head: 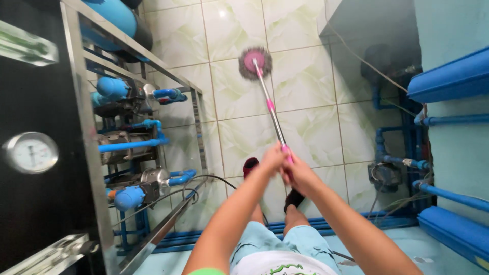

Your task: Mop the tiled floor in a water production facility.

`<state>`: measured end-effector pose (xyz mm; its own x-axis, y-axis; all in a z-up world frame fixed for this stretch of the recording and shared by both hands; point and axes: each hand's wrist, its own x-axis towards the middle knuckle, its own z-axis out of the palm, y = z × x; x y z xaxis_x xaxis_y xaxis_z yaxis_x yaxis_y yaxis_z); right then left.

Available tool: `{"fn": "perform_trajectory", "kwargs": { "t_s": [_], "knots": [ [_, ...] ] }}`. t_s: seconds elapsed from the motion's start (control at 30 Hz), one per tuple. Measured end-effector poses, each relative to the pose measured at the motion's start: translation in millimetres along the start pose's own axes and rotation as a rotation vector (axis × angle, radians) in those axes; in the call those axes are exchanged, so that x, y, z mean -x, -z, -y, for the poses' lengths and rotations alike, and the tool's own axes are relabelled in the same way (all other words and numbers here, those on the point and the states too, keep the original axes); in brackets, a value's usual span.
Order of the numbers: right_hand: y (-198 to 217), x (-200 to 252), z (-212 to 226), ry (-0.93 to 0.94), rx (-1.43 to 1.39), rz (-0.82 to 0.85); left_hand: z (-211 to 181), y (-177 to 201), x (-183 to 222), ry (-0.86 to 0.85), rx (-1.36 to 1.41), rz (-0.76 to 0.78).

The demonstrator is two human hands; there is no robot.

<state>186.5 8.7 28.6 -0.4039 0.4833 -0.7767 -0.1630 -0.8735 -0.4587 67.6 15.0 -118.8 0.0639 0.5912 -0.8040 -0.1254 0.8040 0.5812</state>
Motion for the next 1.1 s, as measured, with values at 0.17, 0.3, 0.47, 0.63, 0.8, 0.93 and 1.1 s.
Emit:
{"fn": "perform_trajectory", "kwargs": {
  "t_s": [0.17, 0.3, 0.47, 0.63, 0.8, 0.93, 1.1],
  "knots": [
    [9.3, -56.2, 27.8, 0.047, -0.037, -0.052, -64.3, -13.1, -15.4, -0.072, -0.016, -0.196],
    [30.6, -16.1, 32.2, 0.081, 0.020, -0.078, -27.5, -44.5, -18.3, -0.276, 0.047, -0.164],
    [61.2, 115.1, 2.3, -0.052, 0.009, -0.150, 41.8, -111.6, 84.4, -0.125, 0.186, 0.062],
    [56.6, 230.7, -1.3, -0.204, 0.038, -0.202, 3.8, -142.9, 223.2, 0.172, 0.286, 0.287],
    [55.3, 225.4, -8.6, -0.114, 0.093, -0.194, 1.4, -135.4, 212.6, 0.204, 0.309, 0.306],
    [62.5, 158.7, 15.9, -0.021, 0.246, -0.184, 12.8, -118.3, 114.4, 0.109, 0.296, 0.303],
    [88.9, 33.6, 40.4, 0.170, 0.331, -0.123, -43.7, -89.0, 5.3, 0.078, 0.351, 0.246]
  ]
}}
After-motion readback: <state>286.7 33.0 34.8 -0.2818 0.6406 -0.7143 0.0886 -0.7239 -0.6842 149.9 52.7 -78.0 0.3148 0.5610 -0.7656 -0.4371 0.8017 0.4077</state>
